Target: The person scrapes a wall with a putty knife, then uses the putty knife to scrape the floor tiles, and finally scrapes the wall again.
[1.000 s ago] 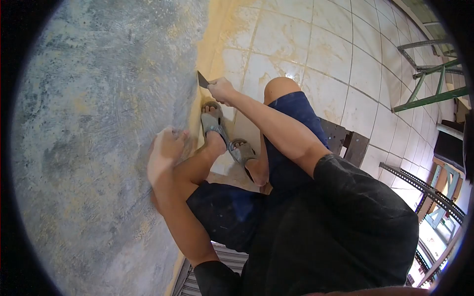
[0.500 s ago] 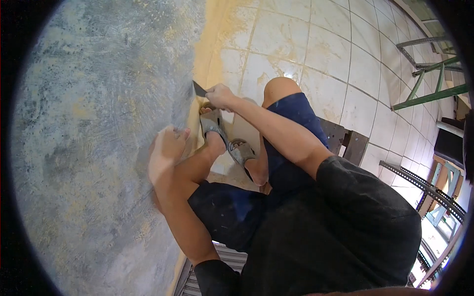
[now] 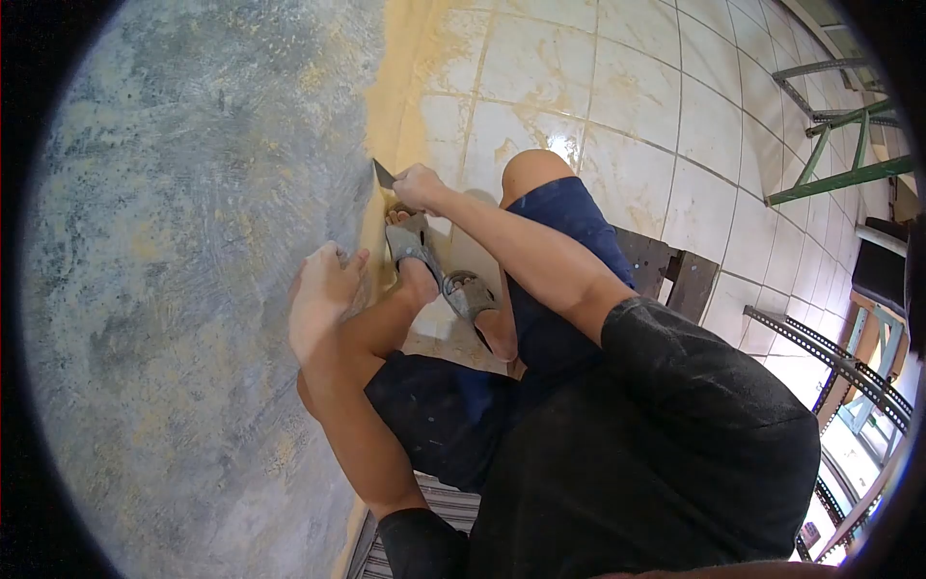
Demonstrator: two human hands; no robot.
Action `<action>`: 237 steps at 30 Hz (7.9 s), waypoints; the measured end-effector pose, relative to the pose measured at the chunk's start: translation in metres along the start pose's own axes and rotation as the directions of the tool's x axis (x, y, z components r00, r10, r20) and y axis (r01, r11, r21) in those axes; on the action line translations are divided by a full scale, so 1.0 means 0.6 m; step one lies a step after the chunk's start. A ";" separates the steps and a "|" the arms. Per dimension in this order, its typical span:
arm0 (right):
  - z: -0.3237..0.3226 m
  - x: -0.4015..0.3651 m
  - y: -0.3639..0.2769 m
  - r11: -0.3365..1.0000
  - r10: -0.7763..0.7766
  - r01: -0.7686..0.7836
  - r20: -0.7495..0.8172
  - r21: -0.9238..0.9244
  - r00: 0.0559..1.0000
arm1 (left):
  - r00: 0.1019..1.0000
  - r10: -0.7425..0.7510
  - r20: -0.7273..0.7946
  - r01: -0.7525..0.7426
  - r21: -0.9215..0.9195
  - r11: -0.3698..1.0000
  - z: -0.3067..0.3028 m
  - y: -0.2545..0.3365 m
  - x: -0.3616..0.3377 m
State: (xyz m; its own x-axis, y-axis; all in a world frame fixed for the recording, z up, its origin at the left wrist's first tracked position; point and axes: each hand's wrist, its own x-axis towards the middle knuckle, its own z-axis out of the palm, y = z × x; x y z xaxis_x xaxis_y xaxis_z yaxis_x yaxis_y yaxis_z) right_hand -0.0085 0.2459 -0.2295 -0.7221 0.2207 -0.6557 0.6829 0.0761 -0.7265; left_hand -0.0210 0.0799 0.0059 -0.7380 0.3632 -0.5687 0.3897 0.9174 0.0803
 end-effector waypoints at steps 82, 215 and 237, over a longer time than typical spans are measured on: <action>0.012 0.013 0.000 0.984 -0.175 0.173 -0.117 -0.028 0.978 | 0.993 -0.101 0.053 0.102 -0.023 0.994 -0.008 0.018 -0.005; -0.059 -0.014 -0.052 0.998 0.056 -0.057 0.035 0.018 0.998 | 0.995 -0.048 -0.085 0.050 0.014 0.999 -0.011 0.013 -0.003; -0.028 -0.031 -0.038 0.964 -0.257 0.263 -0.143 0.026 0.956 | 0.994 -0.040 -0.098 0.043 0.023 0.999 -0.008 0.006 0.001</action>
State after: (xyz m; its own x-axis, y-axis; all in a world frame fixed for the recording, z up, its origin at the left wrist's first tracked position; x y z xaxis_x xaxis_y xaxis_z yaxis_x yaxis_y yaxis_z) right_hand -0.0091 0.2564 -0.1972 -0.8499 0.3303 -0.4106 0.4657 0.1061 -0.8786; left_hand -0.0226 0.0841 0.0100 -0.8037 0.3400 -0.4884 0.3703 0.9282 0.0368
